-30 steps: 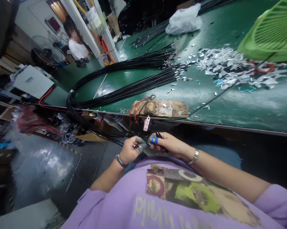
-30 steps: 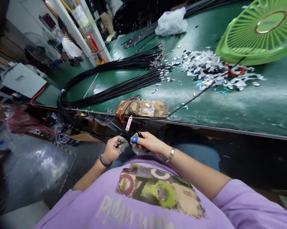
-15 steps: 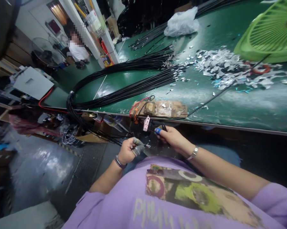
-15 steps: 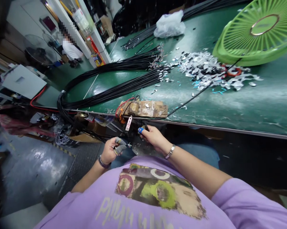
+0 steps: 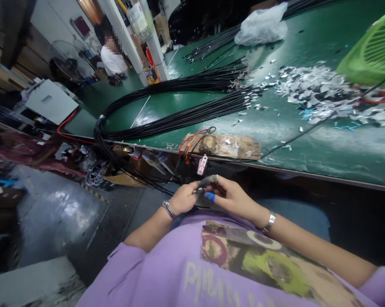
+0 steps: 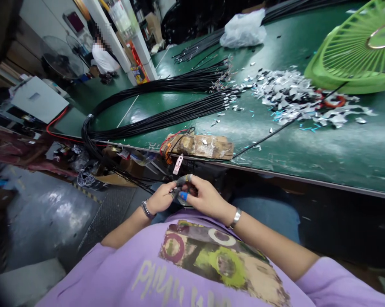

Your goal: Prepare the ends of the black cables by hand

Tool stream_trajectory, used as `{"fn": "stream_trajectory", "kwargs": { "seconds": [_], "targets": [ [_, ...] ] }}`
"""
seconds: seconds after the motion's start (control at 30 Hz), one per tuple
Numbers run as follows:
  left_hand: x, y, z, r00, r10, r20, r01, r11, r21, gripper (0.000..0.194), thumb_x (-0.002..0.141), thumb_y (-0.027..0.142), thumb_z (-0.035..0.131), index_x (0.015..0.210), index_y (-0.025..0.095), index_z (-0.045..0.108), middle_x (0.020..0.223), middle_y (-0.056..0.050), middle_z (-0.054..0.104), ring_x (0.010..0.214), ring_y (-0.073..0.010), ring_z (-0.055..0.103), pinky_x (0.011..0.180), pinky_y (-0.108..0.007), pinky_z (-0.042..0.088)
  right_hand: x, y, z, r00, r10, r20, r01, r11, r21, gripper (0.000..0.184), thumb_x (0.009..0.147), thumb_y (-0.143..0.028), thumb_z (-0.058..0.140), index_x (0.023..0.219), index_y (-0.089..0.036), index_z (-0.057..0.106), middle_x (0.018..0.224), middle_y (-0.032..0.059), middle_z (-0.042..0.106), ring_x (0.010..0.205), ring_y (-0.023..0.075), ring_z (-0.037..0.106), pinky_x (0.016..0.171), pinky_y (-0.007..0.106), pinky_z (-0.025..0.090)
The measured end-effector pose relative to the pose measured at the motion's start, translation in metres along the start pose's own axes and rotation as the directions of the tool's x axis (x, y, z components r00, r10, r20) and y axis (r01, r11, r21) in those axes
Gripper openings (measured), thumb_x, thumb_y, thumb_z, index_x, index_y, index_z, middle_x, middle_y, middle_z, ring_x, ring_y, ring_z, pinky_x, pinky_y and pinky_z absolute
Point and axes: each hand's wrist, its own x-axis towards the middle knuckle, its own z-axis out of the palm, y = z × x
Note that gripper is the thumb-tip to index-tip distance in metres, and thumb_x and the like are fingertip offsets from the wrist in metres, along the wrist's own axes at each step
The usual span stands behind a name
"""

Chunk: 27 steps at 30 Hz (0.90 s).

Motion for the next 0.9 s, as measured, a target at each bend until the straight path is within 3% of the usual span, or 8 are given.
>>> {"fn": "stream_trajectory", "kwargs": {
  "seconds": [0.1,0.2,0.37,0.47,0.57,0.67,0.77,0.9],
  "targets": [
    [0.0,0.004,0.002,0.998,0.017,0.053,-0.022,0.994,0.106,0.032,0.073,0.006,0.046,0.097,0.017,0.063,0.093,-0.005,0.07,0.087,-0.0195,0.063,0.079,-0.03,0.048,0.001,-0.001,0.004,0.999,-0.044,0.012,0.045,0.996,-0.076,0.017,0.072,-0.035,0.063,0.075,-0.019,0.058,0.073,0.0026,0.061,0.066,0.015,0.05,0.063,0.029,0.042],
    [-0.005,0.009,0.002,0.999,0.018,0.036,-0.023,0.992,0.124,0.023,0.076,0.012,0.047,0.093,0.017,0.062,0.087,-0.005,0.069,0.079,-0.0178,0.063,0.073,-0.027,0.049,0.004,0.004,0.005,0.997,0.053,-0.05,-0.051,0.998,0.042,0.025,0.072,-0.043,0.062,0.067,-0.019,0.055,0.064,0.0005,0.057,0.06,0.0129,0.047,0.058,0.027,0.039],
    [-0.011,0.014,-0.002,0.981,-0.179,0.08,0.19,0.969,-0.156,0.018,0.083,0.032,0.048,0.076,0.016,0.055,0.061,0.001,0.06,0.045,-0.0079,0.052,0.044,-0.018,0.04,0.002,0.02,0.008,0.933,0.36,0.022,-0.336,0.847,0.413,0.044,0.065,-0.06,0.064,0.068,-0.017,0.055,0.047,-0.0063,0.042,0.043,0.0068,0.03,0.042,0.022,0.022],
    [-0.009,0.014,-0.002,0.947,-0.287,0.148,0.316,0.915,-0.252,0.029,0.077,0.044,0.056,0.068,0.016,0.049,0.05,0.004,0.053,0.035,-0.0052,0.043,0.036,-0.016,0.031,-0.001,0.025,0.011,0.917,0.387,0.098,-0.378,0.764,0.523,0.048,0.067,-0.066,0.06,0.065,-0.018,0.053,0.041,-0.0085,0.033,0.04,0.0063,0.024,0.041,0.023,0.02],
    [-0.005,0.013,0.002,0.958,-0.281,0.054,0.284,0.908,-0.308,0.032,0.073,0.047,0.059,0.069,0.016,0.051,0.048,0.005,0.051,0.035,-0.0047,0.04,0.035,-0.016,0.03,-0.005,0.026,0.01,0.919,0.393,0.041,-0.353,0.769,0.534,0.053,0.071,-0.072,0.051,0.065,-0.019,0.05,0.044,-0.0088,0.03,0.041,0.0066,0.022,0.042,0.023,0.021],
    [-0.005,0.01,0.005,0.969,-0.18,-0.17,0.14,0.965,-0.222,0.024,0.077,0.039,0.057,0.07,0.016,0.055,0.051,0.003,0.054,0.041,-0.0065,0.045,0.042,-0.018,0.036,-0.01,0.025,0.006,0.935,0.354,0.016,-0.327,0.843,0.428,0.058,0.072,-0.077,0.044,0.072,-0.019,0.053,0.051,-0.0061,0.036,0.046,0.0083,0.03,0.043,0.024,0.026],
    [-0.008,0.007,0.008,0.932,0.031,-0.362,-0.008,0.998,0.064,0.014,0.078,0.029,0.056,0.072,0.017,0.061,0.06,-0.001,0.062,0.054,-0.0099,0.053,0.053,-0.021,0.042,-0.015,0.025,0.004,0.944,0.317,0.086,-0.328,0.888,0.323,0.056,0.073,-0.074,0.046,0.075,-0.019,0.055,0.057,-0.0041,0.041,0.051,0.0096,0.037,0.048,0.025,0.032],
    [-0.012,0.001,0.012,0.878,0.259,-0.403,-0.081,0.909,0.409,0.012,0.076,0.021,0.054,0.078,0.019,0.066,0.064,-0.003,0.065,0.058,-0.0137,0.057,0.058,-0.024,0.043,-0.016,0.023,0.008,0.935,0.33,0.129,-0.354,0.877,0.325,0.05,0.068,-0.069,0.058,0.073,-0.019,0.051,0.062,-0.0046,0.044,0.051,0.0074,0.036,0.049,0.023,0.033]
  ]
}}
